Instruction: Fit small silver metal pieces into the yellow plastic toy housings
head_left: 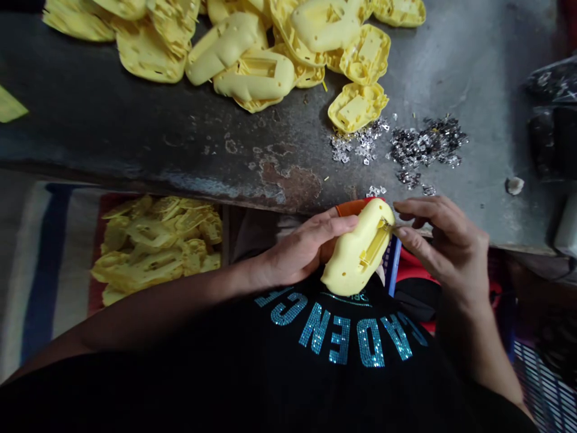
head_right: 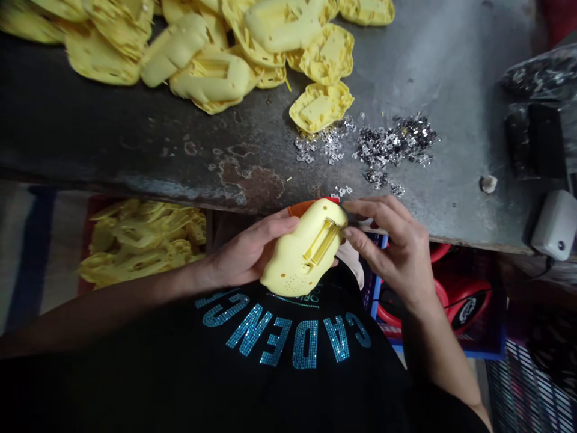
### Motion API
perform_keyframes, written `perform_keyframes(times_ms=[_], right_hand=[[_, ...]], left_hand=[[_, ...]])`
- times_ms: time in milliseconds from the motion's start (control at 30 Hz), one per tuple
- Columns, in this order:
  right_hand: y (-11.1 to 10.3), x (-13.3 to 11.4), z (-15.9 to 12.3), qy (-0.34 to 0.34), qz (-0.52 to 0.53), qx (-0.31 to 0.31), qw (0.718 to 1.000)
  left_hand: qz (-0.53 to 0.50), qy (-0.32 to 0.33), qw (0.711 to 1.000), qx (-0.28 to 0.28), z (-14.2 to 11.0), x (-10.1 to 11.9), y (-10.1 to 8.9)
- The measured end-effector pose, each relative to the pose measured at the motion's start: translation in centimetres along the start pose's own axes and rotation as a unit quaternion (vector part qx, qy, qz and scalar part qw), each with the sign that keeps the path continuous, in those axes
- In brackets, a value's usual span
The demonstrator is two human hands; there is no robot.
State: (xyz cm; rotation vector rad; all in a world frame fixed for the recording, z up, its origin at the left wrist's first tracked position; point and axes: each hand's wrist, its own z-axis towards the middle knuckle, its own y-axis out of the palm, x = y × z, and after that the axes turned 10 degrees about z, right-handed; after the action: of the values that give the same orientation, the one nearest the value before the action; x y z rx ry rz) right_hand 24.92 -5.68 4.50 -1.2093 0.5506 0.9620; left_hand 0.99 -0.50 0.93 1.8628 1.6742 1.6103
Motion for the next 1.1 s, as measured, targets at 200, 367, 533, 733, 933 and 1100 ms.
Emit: perform_keyframes(times_ms=[200,367,533,733,933,1100], right_hand=[[-1.4,0.6,2.2,0.079,0.13,-0.117,0.981],[-0.5,0.6,1.8,0.066,0.136,-0.115,0.982],[0.9,0.9,0.1,-0.007,0.029,-0.056,0.998],[2.2,2.6,-2.3,-0.157,-0.006,0.06,0.986],[2.9,3.8,-3.0,-0.223,-0.003,0.109,0.969],[3.3,4.0,-2.9,-0.227,-0.018,0.138,0.964]], left_hand=[[0.102,0.081,0.991,-0.011,-0.6,-0.1,-0.4],[0.154,0.089,0.984,-0.021,-1.1,-0.1,-0.8],[0.272,0.111,0.956,-0.006,-1.7,0.0,-0.8],[0.563,0.356,0.744,0.043,-2.0,0.1,-0.4],[0.653,0.471,0.592,0.04,-1.8,0.2,-0.2],[0.645,0.477,0.595,0.042,-1.8,-0.2,-0.2]])
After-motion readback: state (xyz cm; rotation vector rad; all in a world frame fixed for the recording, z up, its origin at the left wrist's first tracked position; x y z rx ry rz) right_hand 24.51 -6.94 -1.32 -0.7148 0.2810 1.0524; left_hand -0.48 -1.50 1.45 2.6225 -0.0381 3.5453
